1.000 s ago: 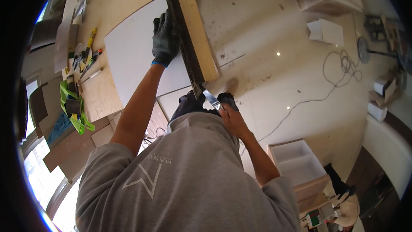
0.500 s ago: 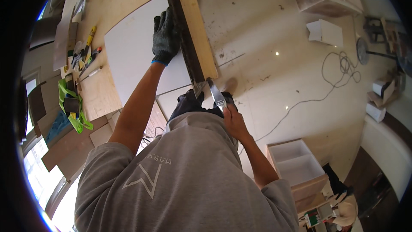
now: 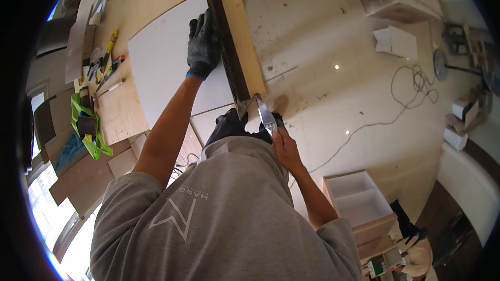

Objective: The recorder uses a utility knife and a metal straight edge to score and cut a piece of white laminate board on a large worktable.

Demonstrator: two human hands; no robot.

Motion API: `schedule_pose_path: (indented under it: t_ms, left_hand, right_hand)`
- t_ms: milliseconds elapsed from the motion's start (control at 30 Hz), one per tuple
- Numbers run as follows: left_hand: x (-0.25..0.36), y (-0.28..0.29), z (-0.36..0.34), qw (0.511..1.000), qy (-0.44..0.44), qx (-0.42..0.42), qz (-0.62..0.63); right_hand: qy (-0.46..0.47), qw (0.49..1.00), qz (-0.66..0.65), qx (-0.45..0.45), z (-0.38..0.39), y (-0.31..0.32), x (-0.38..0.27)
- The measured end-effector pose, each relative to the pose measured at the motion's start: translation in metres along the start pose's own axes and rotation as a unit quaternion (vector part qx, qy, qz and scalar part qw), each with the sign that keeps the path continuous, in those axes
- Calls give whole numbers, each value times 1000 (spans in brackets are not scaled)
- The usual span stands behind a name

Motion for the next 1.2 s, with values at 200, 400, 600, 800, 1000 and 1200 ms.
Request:
schedule_pose_path:
  t_ms: [200, 400, 600, 800, 1000, 1200]
  left_hand:
    - [-1, -3, 0, 1000, 4, -10, -1]
    - [1, -2, 0, 1000, 7, -8, 12]
    - [-2, -4, 0, 1000, 7, -4, 14]
    - [-1, -3, 0, 1000, -3, -2, 5]
    - [-4, -7, 0, 999, -23, 2, -30]
    - [0, -1, 0, 1000, -1, 0, 21]
  right_hand:
    - [12, 1000, -6, 4, -5, 1, -11]
    - [77, 965, 224, 113, -8, 2, -25]
    - [22, 985, 159, 66, -1, -5, -27]
    - [181, 946, 242, 114, 2, -12, -35]
    - [191, 938, 266, 116, 6, -14, -28]
    - [212, 940, 241, 115, 4, -11, -26]
Point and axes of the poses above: each hand's wrist, its own z-axis away from the middle knuckle, its own y-axis out of the back of the hand, x = y × z, the point moved 2 cm from there along -z, towards the middle knuckle, and after that the axes turned 9 degrees about -x, right-handed, at the moved point
